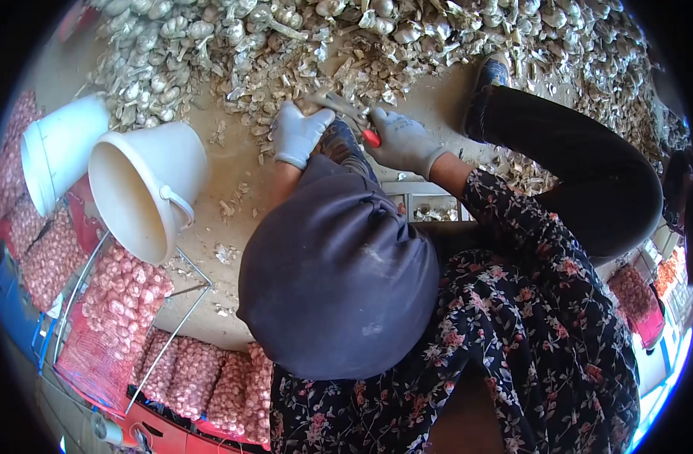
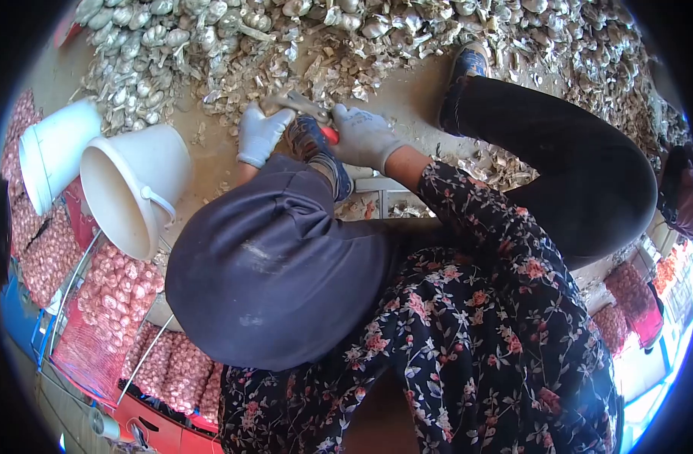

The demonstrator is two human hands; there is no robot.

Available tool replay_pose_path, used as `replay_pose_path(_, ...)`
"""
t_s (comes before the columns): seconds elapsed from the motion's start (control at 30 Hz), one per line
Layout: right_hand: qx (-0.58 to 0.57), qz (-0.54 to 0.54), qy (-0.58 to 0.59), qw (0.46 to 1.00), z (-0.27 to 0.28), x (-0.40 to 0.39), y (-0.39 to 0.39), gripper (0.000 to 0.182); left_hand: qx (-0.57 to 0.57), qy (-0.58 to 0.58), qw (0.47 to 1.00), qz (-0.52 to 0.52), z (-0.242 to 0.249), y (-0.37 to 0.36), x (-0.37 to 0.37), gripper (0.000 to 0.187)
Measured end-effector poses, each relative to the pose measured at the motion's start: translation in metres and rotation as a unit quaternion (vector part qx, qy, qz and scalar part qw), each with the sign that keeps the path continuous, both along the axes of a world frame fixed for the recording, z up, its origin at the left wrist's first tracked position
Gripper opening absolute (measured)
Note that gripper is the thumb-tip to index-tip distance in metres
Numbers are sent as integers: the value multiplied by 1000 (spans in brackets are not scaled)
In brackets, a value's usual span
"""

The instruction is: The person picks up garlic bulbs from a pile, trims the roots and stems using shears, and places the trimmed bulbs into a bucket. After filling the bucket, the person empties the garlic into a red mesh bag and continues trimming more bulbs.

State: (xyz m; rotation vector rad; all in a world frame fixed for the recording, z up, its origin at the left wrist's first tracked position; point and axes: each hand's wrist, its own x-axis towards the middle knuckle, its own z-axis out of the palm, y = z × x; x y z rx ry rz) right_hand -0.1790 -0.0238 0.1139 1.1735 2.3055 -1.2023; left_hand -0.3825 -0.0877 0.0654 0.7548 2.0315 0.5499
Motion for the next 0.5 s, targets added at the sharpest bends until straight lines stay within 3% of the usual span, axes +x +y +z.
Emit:
replay_pose_path(0.1, -47, -1, 16, 999, 0, -10, 4, 36, -72, 52, 996, 13, 20, 2, 4, 63)
replay_pose_path(0.17, -69, 12, -7, 997, -5, -8, 1, 40, -92, 70, 993, 19, 3, -7, 3, 64)
replay_pose_path(0.27, -67, -45, 15, 997, -24, 12, -3, 40, -92, 135, 986, 34, -23, -17, 10, 78)
replay_pose_path(0.3, -77, -79, -10, 994, -28, 18, -2, 40, -200, 157, 966, 43, -32, -19, 13, 79)
replay_pose_path(0.33, -88, -114, -34, 989, -30, 23, -1, 40, -202, 155, 966, 43, -30, -20, 15, 79)
replay_pose_path(0.4, -113, -103, -63, 986, -22, 25, 6, 40, -124, 357, 923, -69, -18, -25, 19, 72)
replay_pose_path(0.5, -153, -97, -94, 979, -23, 19, 8, 40, -101, 293, 945, -106, -30, -26, 8, 65)
